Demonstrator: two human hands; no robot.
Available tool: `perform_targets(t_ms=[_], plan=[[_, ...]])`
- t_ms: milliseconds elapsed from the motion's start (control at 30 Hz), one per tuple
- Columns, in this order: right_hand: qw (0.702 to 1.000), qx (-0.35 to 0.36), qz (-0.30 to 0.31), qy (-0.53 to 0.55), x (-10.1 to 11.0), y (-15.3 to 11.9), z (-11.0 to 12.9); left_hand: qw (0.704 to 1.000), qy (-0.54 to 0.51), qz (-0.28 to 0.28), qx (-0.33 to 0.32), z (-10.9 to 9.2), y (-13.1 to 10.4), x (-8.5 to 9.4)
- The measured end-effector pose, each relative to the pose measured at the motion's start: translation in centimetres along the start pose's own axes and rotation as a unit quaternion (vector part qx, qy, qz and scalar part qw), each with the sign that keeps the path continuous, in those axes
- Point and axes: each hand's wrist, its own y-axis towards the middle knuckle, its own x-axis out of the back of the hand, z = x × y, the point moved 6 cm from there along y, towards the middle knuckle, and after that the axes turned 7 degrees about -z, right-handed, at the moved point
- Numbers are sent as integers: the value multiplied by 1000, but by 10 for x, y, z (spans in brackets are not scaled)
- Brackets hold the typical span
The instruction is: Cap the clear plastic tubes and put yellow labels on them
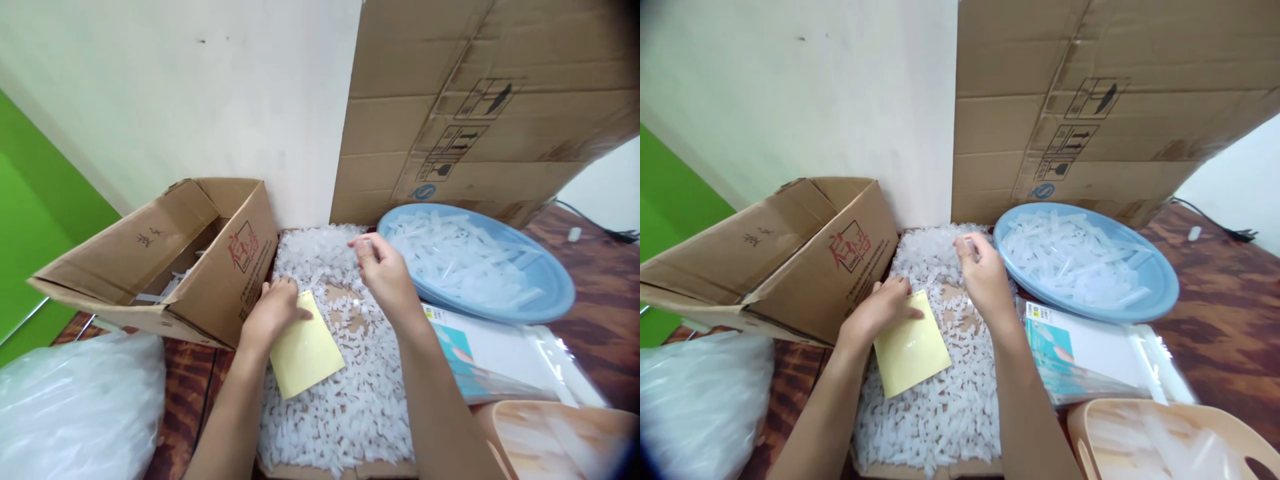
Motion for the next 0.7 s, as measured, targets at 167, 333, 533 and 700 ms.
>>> perform_targets(t_ms=[167,333,533,700], plan=[[986,-29,95,-134,-18,-9,-3,999,-49,0,8,0,4,9],[977,-73,186,-80,-33,-17,-6,986,-167,0,-15,-16,0,41],[969,-144,180,92,-31,-16,-3,960,-260,-95,-37,-30,-5,67],[969,-155,134,138,-24,-14,-5,932,-253,-233,-110,-41,-11,87]])
